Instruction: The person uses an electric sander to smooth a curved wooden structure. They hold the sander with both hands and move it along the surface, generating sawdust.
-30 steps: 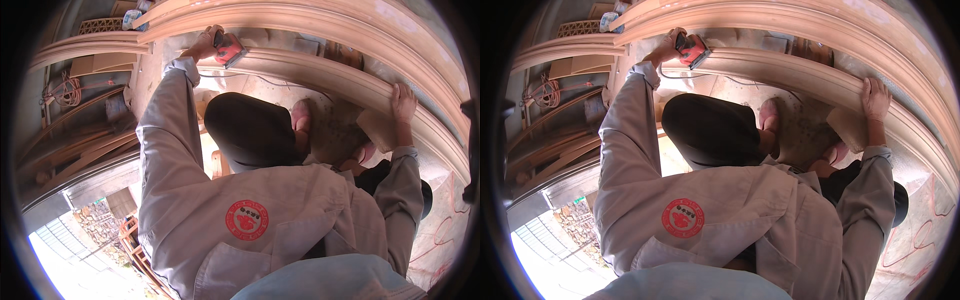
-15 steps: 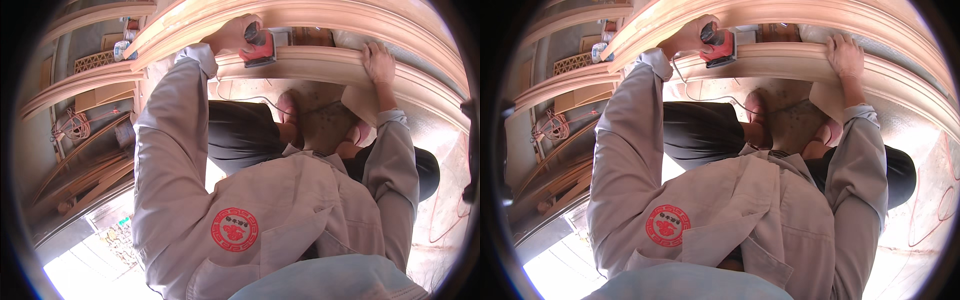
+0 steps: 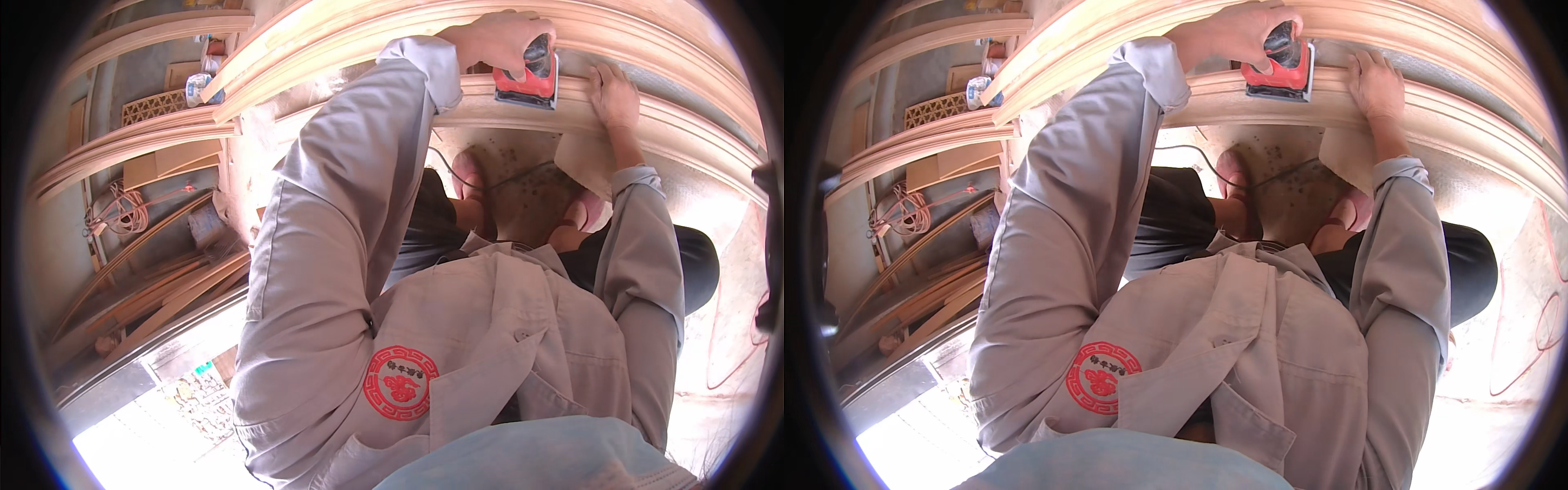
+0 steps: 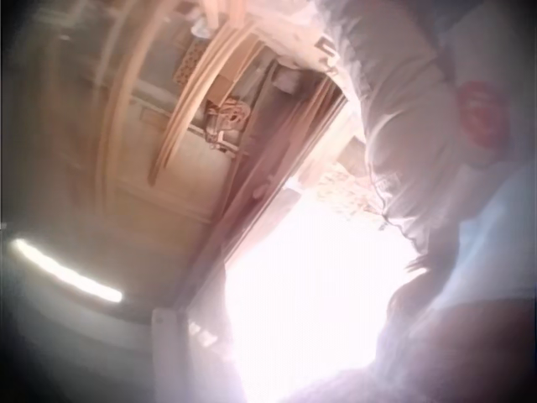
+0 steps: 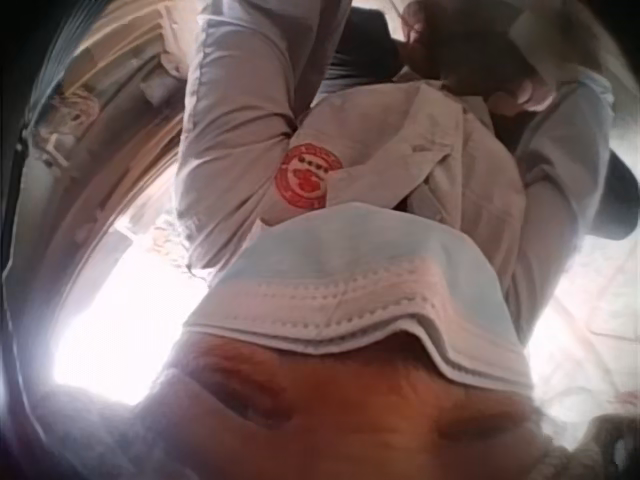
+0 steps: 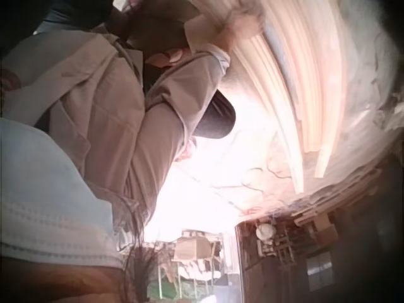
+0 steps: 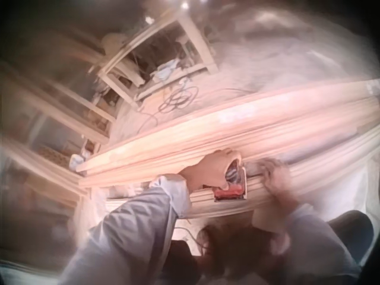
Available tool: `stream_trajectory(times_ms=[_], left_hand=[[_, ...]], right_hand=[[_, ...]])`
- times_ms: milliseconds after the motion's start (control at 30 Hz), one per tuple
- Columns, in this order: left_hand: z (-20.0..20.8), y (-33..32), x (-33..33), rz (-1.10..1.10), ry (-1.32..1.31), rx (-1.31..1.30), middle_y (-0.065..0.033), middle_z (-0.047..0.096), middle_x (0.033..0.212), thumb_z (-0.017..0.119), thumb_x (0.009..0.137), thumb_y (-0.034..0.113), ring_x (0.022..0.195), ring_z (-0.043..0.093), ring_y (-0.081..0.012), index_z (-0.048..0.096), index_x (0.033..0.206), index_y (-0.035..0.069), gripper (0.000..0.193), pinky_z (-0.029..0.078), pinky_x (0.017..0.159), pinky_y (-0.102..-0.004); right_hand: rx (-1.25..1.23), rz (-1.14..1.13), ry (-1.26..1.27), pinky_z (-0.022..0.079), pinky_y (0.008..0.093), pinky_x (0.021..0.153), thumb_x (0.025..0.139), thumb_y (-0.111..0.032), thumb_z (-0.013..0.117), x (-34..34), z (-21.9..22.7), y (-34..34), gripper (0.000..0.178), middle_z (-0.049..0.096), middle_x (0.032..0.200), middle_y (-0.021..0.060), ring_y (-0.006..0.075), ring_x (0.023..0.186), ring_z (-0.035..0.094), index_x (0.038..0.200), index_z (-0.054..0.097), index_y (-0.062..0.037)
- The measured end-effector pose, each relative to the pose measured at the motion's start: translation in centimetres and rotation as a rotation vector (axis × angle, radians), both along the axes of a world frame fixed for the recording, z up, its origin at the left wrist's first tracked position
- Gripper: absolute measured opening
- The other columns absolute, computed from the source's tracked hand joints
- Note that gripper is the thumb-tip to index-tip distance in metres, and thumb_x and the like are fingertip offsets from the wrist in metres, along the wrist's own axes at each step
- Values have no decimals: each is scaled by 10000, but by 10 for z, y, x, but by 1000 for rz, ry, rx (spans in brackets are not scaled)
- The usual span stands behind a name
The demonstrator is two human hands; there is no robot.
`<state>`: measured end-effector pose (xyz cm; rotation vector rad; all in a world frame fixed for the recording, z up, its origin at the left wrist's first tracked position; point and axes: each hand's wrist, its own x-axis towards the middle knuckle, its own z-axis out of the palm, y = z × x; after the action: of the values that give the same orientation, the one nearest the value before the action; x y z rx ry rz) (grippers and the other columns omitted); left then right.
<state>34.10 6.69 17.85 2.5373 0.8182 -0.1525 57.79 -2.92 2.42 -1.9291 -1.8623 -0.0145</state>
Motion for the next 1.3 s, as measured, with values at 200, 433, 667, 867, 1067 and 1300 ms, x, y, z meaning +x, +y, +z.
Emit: stream_trajectory(times_ms=[200, 433, 667, 867, 1067, 1300], left_hand=[[14, -17, -115, 132, 66, 90, -67, 610, 1137, 881, 583, 113, 1097, 610, -354, 558, 1167, 195, 672, 506, 882, -442], [17, -38, -297, 375, 69, 186, -81, 585, 1141, 905, 590, 82, 1116, 585, -377, 543, 1193, 188, 711, 488, 954, -447], [7, -71, -422, 671, 161, 393, -85, 579, 1164, 914, 593, 111, 1109, 558, -381, 572, 1144, 174, 652, 472, 976, -482], [4, -88, -375, 448, 137, 568, -90, 574, 1157, 913, 603, 118, 1076, 555, -371, 553, 1185, 169, 686, 477, 931, -479], [1, -97, -343, 345, 171, 631, -77, 564, 1197, 870, 658, 120, 1080, 543, -353, 557, 1224, 167, 648, 473, 931, -477], [4, -93, -325, 300, 156, 669, -72, 576, 1213, 839, 680, 121, 1081, 547, -358, 566, 1220, 158, 607, 473, 931, -486]], right_hand=[[-42, -13, 1, 507, 483, 901, 1011, -378, 515, 2, 3, -3, 294, 691, 1067, 93, 323, 1029, 657, 1048, 673, -134], [-108, -55, -40, 515, 479, 866, 1025, -399, 493, 7, -1, -1, 302, 681, 1069, 84, 354, 996, 653, 1054, 661, -149], [-93, -60, -90, 521, 501, 829, 1027, -403, 474, 7, -4, -1, 299, 664, 1030, 83, 362, 964, 655, 985, 621, -146], [-108, -89, -130, 521, 503, 844, 1026, -408, 465, 10, -6, 1, 296, 664, 1043, 85, 361, 987, 652, 1037, 634, -165], [-167, -81, -120, 520, 501, 863, 1022, -402, 462, 7, -3, 1, 292, 667, 1075, 81, 357, 1007, 652, 1050, 637, -170], [-161, -83, -101, 526, 493, 867, 1014, -399, 474, 3, 6, 0, 298, 679, 1103, 77, 362, 997, 659, 1054, 647, -160]])
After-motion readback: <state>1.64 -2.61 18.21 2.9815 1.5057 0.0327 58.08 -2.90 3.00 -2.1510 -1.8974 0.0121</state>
